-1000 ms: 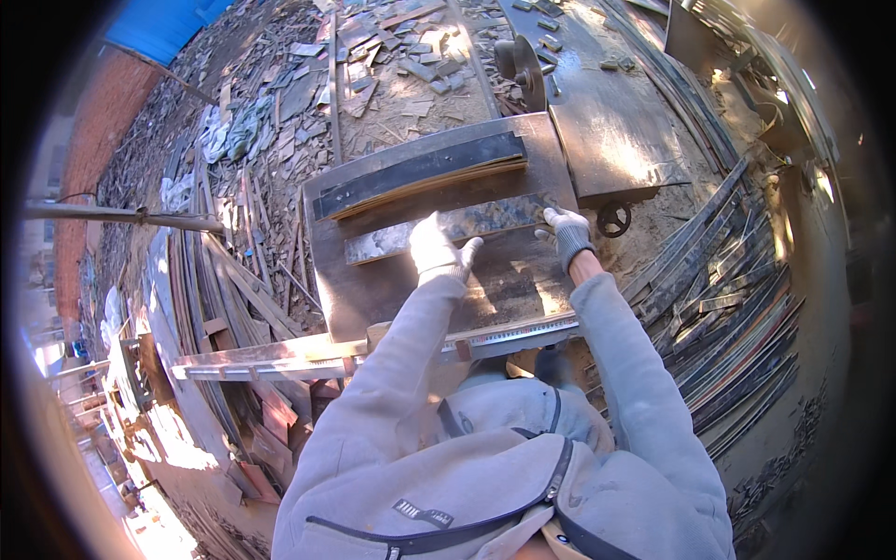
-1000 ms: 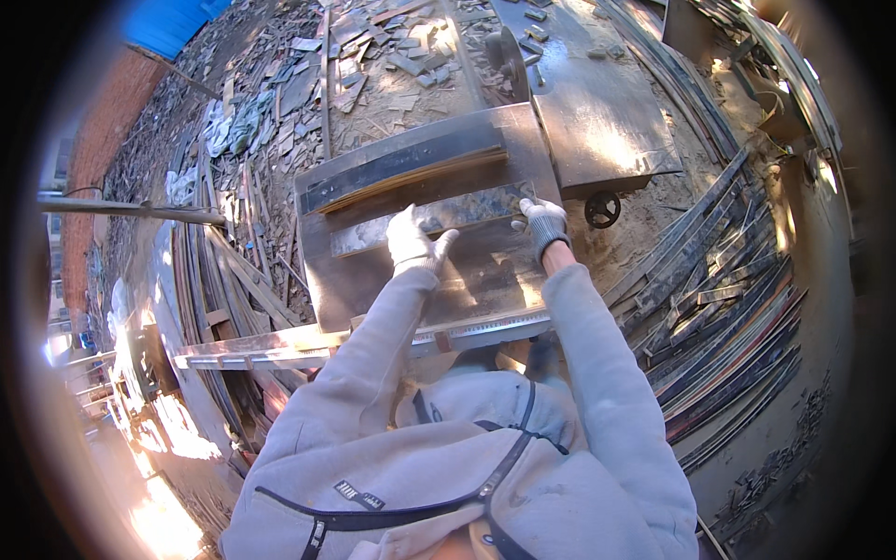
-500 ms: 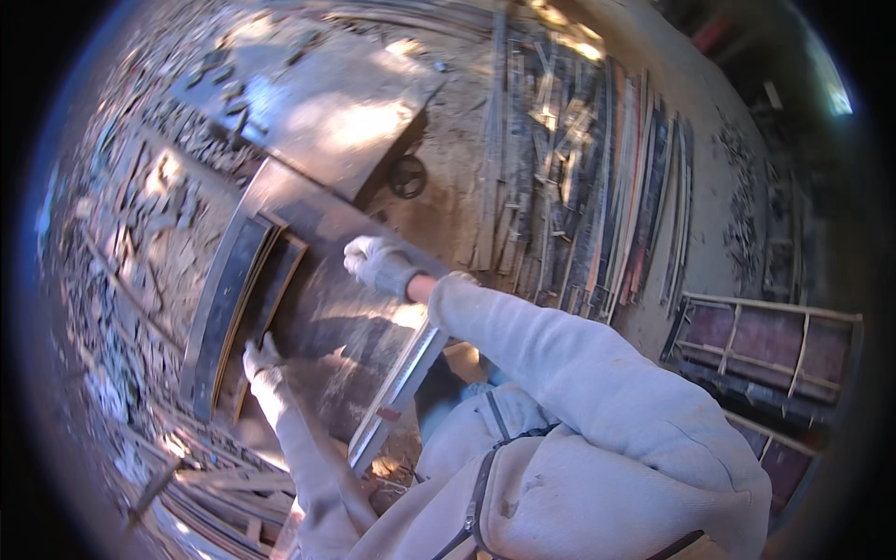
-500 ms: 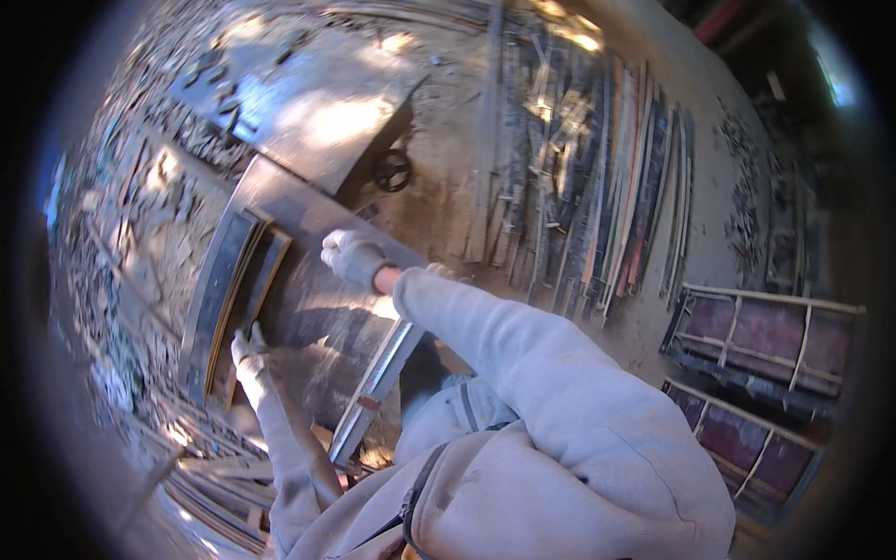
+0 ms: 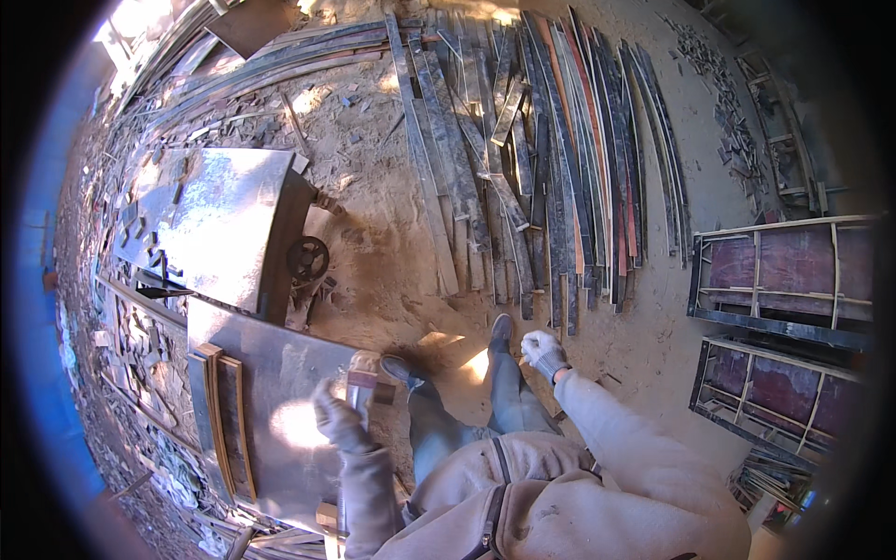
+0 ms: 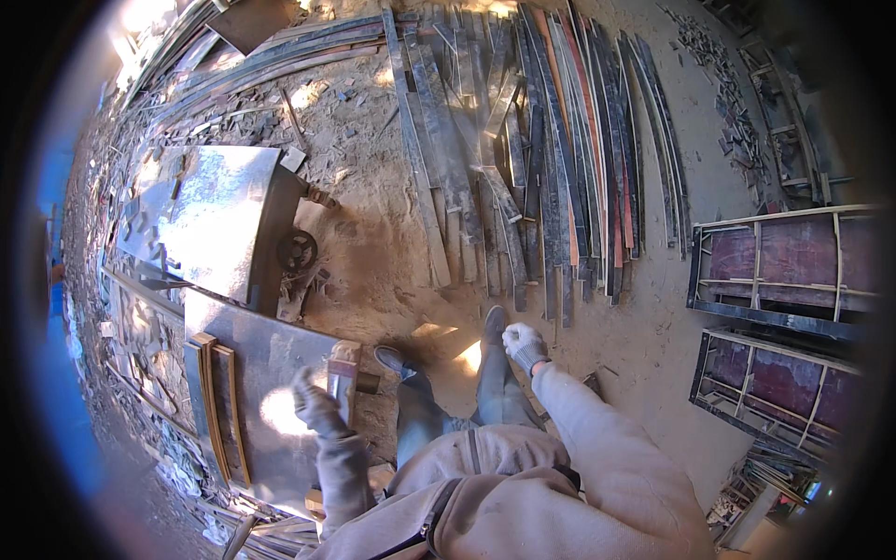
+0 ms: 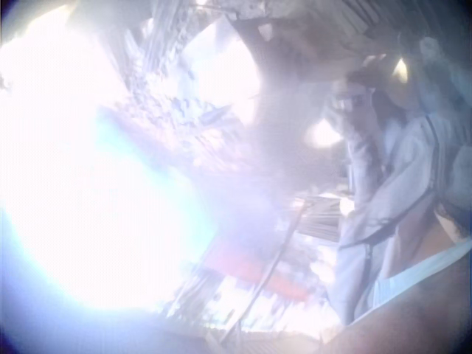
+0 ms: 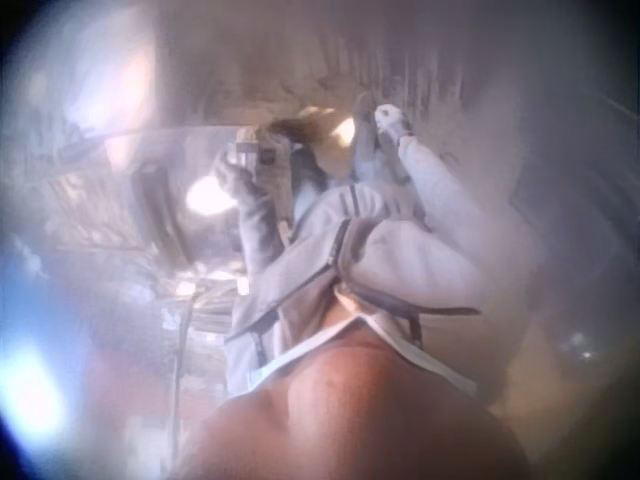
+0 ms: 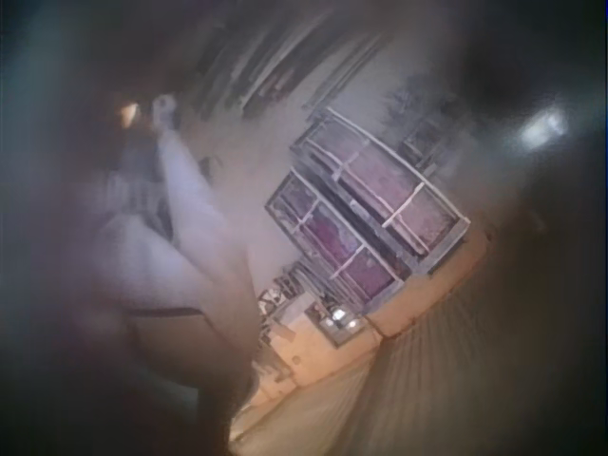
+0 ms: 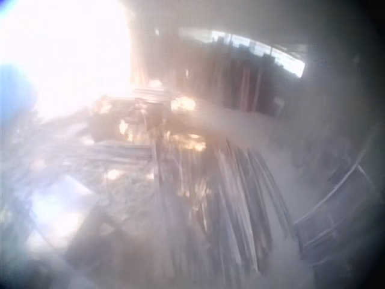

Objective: The person repeatedly picks up wooden planks from a pile, places them on a workbench, measures them with a folding ruler, and stacks them. The person handles planks of varying lengths and widths, aligning them on the bench before stacking.

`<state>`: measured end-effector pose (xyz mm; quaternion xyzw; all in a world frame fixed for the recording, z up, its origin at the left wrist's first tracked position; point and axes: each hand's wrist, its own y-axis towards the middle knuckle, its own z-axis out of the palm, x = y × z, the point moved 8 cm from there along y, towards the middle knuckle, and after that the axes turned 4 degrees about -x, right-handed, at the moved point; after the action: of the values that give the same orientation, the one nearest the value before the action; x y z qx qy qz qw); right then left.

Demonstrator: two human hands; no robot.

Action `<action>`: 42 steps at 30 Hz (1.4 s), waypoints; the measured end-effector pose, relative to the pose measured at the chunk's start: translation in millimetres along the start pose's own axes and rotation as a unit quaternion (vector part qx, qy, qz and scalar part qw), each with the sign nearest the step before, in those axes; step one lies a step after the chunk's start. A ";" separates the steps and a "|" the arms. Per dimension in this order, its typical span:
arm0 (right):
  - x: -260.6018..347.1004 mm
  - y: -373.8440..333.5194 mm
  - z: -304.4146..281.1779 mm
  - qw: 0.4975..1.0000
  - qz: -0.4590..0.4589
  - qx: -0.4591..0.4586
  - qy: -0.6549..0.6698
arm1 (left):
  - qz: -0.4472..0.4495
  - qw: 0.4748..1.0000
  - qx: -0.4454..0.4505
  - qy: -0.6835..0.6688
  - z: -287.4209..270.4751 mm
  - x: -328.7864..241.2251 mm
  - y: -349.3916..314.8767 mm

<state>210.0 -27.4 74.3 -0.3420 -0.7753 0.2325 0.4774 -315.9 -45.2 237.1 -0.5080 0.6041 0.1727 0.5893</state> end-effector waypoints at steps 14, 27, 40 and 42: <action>10.0 230.5 -25.1 0.964 -0.045 0.004 -0.262 | -0.065 0.939 0.320 0.110 335.6 222.5 -126.7; 210.3 575.3 214.3 0.904 -0.088 0.070 -0.412 | -0.053 0.929 0.360 0.060 606.4 231.3 54.1; 195.6 754.6 274.7 0.905 -0.126 -0.084 -0.397 | -0.125 0.931 0.343 0.023 652.0 186.5 119.1; 187.4 750.0 236.7 0.979 -0.070 0.026 -0.191 | -0.120 0.933 0.339 0.010 656.1 194.0 119.3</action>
<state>170.2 599.1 -435.3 -0.2242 -0.8677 0.2796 0.3446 -20.6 455.5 -143.0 -0.3484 0.5669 -0.1195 0.7369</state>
